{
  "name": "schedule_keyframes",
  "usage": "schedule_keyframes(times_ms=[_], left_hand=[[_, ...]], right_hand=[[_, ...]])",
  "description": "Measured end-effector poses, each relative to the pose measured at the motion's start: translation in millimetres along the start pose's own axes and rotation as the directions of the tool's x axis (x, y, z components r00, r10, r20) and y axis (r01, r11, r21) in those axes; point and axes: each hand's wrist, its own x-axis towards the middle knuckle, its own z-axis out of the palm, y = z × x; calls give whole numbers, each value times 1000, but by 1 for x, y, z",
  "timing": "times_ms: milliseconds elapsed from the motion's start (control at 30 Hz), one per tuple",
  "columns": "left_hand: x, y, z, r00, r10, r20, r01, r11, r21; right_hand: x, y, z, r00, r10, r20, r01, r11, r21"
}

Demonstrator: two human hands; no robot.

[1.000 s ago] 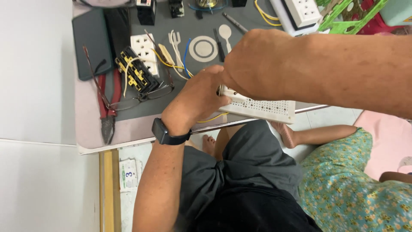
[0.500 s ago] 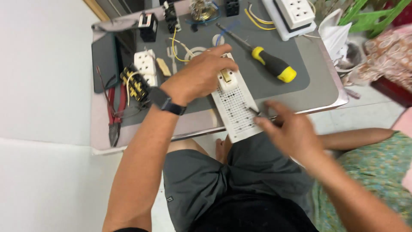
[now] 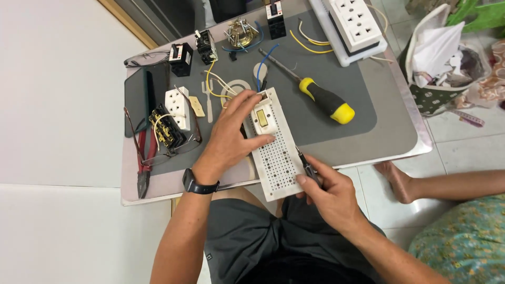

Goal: Wiring an electrical relay to a mounting board by stripping wires and fastening them into terminals with a screwdriver.

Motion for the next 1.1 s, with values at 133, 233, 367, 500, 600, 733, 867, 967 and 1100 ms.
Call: schedule_keyframes(times_ms=[133,233,367,500,600,733,867,967,1100], left_hand=[[-1,-8,3,1000,-24,-14,24,1000,-6],[-4,-14,5,998,-14,-55,9,995,-102],[-6,-22,-1,999,-51,4,51,985,-162],[-4,-19,-36,988,-96,121,134,921,-365],[8,-37,-29,998,-24,51,32,985,-169],[20,-39,-30,997,-12,76,31,967,-252],[25,-46,-28,994,-8,108,34,969,-246],[25,-49,-28,992,-33,120,61,970,-235],[23,-42,-31,983,-132,131,167,936,-309]], right_hand=[[1,5,1,1000,-13,26,12,999,37],[-2,6,9,999,-37,-1,37,998,49],[-3,2,12,999,-19,-36,20,1000,11],[-3,5,13,998,21,-64,-17,998,62],[-3,7,11,997,10,-71,-10,1000,0],[-3,4,13,995,14,-100,-13,1000,11],[-3,7,11,994,22,-103,-22,1000,7],[-3,8,11,994,29,-102,-29,1000,2],[-1,10,8,994,46,-95,-48,999,-24]])
